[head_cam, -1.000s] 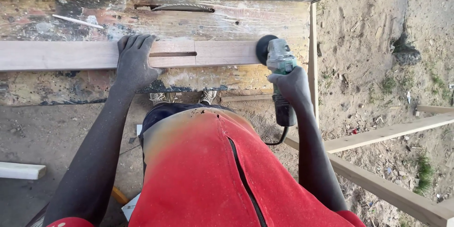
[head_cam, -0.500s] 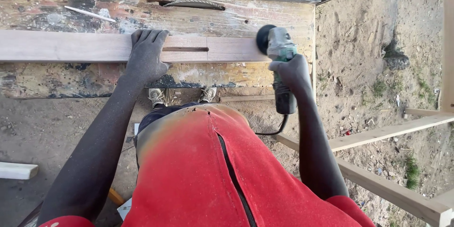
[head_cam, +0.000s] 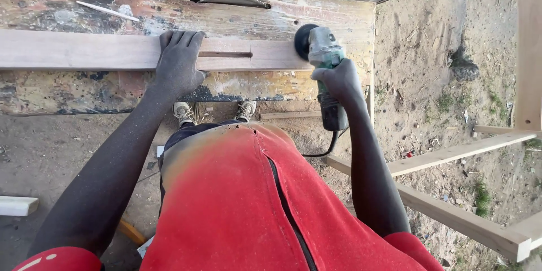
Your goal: Sanding a wooden plank using an angle grinder with a sanding disc on a workbench.
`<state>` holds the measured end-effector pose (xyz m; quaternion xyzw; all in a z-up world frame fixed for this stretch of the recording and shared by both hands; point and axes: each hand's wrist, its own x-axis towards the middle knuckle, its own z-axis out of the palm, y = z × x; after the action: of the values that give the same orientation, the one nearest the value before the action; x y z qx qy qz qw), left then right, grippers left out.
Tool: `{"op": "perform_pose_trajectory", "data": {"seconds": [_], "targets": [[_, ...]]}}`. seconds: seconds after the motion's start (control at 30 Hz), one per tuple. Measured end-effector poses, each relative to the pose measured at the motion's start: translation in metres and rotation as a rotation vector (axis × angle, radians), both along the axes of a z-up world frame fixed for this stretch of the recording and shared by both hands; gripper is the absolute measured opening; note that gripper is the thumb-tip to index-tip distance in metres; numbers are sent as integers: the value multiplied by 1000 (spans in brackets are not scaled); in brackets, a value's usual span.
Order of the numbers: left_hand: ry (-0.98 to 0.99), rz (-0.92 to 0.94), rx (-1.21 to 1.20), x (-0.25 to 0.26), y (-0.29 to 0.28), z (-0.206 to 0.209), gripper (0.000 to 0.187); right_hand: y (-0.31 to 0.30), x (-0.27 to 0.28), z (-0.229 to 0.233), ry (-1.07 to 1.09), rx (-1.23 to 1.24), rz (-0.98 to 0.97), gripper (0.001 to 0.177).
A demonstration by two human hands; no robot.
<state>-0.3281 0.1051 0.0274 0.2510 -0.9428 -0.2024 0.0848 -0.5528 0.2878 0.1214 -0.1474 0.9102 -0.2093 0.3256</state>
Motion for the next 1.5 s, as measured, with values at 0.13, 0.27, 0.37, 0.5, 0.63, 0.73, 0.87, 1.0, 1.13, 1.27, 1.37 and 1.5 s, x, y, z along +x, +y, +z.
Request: {"op": "perform_pose_trajectory", "data": {"seconds": [0.13,0.27,0.37,0.5,0.63,0.73,0.87,1.0,1.13,1.27,1.37,1.5], "targets": [[5,4,-27,0,-3,-4,65,22,-43,-9,79,-27,-60,33],[12,1,-32,1,-1,-3,63,31,-46,-4,118,13,-86,32],[34,0,-43,0,-3,-5,62,16,-19,-7,79,2,-43,32],[8,6,-51,-3,-1,-1,62,-3,12,-15,0,-22,24,29],[-41,-20,-44,-9,-8,6,62,13,8,-9,7,-27,14,31],[-89,-71,-27,-11,-21,-1,64,37,-10,-2,44,-54,-85,26],[-165,-128,24,-15,-26,3,65,69,-32,-2,131,-6,-157,27],[-202,-138,67,-19,-29,7,67,62,-14,-23,76,-38,-175,27],[-227,-147,62,-23,-34,-1,70,37,35,-11,85,-62,-200,35],[-352,-190,168,-30,-41,0,88,26,50,-19,41,-106,-103,17],[-377,-207,198,-36,-48,-1,95,32,41,-19,26,-145,-183,12],[-416,-192,234,-38,-50,10,95,62,1,-22,140,-147,-272,19]]}}
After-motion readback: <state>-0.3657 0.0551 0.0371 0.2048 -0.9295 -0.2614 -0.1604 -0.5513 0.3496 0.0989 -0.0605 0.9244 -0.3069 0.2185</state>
